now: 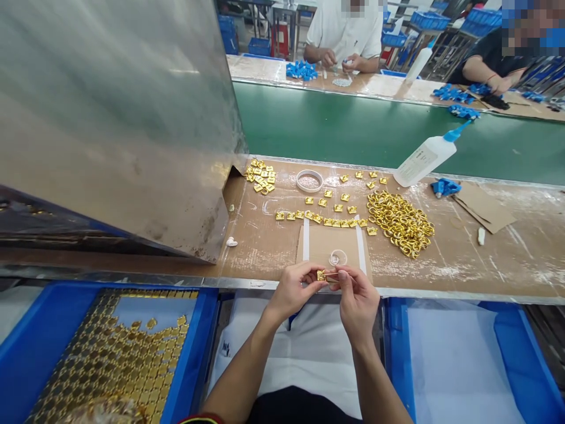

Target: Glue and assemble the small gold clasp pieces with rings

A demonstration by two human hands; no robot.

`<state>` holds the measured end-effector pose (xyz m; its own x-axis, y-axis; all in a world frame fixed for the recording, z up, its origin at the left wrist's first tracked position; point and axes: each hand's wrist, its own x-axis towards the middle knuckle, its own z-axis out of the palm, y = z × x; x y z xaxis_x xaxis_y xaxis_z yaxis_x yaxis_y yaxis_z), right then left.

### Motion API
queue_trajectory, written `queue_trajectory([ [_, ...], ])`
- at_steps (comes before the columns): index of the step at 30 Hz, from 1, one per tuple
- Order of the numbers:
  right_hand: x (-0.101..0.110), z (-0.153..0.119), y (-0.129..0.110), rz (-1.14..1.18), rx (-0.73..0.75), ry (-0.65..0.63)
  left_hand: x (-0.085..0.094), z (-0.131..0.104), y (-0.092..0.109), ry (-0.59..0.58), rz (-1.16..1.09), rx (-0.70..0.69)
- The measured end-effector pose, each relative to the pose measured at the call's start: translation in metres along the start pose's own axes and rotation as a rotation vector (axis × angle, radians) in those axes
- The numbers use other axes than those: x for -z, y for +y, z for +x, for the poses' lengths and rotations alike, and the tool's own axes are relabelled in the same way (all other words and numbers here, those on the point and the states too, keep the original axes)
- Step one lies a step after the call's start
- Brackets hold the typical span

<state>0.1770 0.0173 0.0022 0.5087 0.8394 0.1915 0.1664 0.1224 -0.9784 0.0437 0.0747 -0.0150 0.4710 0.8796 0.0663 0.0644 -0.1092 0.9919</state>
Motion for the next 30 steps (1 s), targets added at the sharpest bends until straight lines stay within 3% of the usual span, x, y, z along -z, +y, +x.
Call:
queue_trajectory([
  [30,0.0017,-0.001,0.0049,-0.19,0.109,-0.02,0.002,0.0015,0.0043,-0.042,0.033,0.029],
])
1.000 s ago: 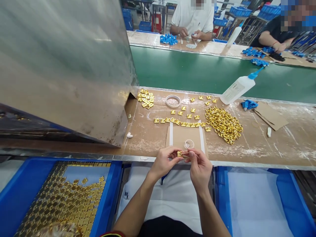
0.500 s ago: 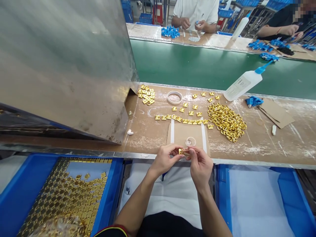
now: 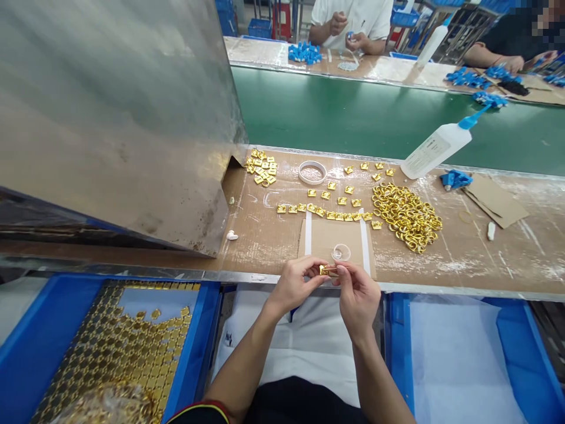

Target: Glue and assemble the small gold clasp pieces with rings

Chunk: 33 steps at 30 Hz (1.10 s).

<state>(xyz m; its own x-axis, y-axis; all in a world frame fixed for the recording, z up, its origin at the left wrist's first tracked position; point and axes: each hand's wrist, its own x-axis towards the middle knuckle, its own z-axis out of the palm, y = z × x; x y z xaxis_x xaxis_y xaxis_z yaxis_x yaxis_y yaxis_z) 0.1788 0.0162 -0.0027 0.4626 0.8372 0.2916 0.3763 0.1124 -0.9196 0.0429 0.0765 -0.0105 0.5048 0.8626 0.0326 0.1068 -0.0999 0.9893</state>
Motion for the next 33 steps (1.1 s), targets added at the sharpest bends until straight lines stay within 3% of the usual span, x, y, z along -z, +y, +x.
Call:
queue_trajectory([
  [33,0.0009,0.001,0.0021,0.011,0.018,-0.008,0.0009,-0.0016,-0.002,-0.022,0.036,-0.053],
])
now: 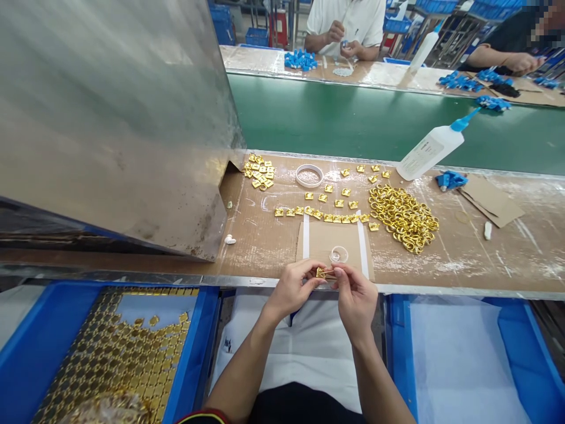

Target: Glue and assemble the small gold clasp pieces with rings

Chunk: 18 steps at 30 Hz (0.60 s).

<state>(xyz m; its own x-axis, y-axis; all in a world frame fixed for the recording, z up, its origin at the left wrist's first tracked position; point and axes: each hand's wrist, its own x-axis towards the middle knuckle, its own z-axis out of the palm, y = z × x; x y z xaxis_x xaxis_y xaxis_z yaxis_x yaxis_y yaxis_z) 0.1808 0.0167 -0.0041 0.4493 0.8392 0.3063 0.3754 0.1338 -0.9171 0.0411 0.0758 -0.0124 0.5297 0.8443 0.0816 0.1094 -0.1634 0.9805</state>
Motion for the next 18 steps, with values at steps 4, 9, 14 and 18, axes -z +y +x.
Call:
queue_trajectory([
  [4,-0.0002,-0.0003,0.002,0.0,0.032,0.002,0.0003,0.0001,-0.0006,-0.009,0.009,-0.004],
  [9,0.0008,0.0007,0.0006,-0.008,0.014,-0.002,0.001,0.0009,-0.0012,-0.022,0.006,-0.011],
  [14,0.001,0.0032,-0.0009,0.024,0.01,-0.016,0.0009,0.0007,-0.001,-0.026,0.008,-0.018],
  [18,0.0001,0.0039,0.0004,0.043,0.016,-0.011,0.0009,0.0007,-0.0003,-0.026,0.001,-0.001],
])
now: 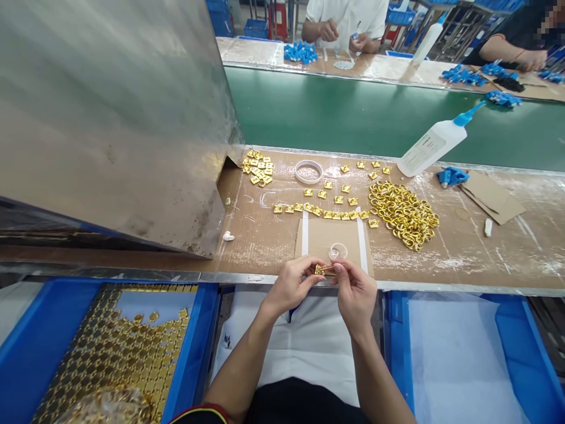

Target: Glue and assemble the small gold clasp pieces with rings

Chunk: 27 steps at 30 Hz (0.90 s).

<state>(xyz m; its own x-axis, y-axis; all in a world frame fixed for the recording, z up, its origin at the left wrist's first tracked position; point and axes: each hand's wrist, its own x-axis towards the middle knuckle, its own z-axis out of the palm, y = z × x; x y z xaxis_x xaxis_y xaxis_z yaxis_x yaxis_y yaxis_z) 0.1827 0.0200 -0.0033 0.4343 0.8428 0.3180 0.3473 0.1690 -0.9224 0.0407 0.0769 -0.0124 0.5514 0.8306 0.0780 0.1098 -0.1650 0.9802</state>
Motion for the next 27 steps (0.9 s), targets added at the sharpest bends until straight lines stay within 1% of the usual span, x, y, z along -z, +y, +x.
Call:
queue_trajectory([
  [9,0.0,-0.0004,0.001,0.039,-0.063,-0.011,0.0007,-0.0003,0.001,-0.002,0.022,0.005],
  [14,-0.0003,-0.0007,0.0,0.064,-0.082,0.006,0.0004,-0.0002,0.0005,-0.006,0.009,0.001],
  [20,-0.001,-0.0006,0.0004,0.069,-0.09,0.005,0.0005,0.0002,0.0019,-0.001,0.011,-0.006],
  [24,-0.0007,-0.0009,0.0021,0.048,-0.11,0.015,0.0006,0.0,0.0025,-0.005,0.022,0.011],
  [27,-0.0005,-0.0011,0.0026,0.058,-0.099,0.019,0.0006,-0.0002,0.0024,-0.008,0.03,0.02],
])
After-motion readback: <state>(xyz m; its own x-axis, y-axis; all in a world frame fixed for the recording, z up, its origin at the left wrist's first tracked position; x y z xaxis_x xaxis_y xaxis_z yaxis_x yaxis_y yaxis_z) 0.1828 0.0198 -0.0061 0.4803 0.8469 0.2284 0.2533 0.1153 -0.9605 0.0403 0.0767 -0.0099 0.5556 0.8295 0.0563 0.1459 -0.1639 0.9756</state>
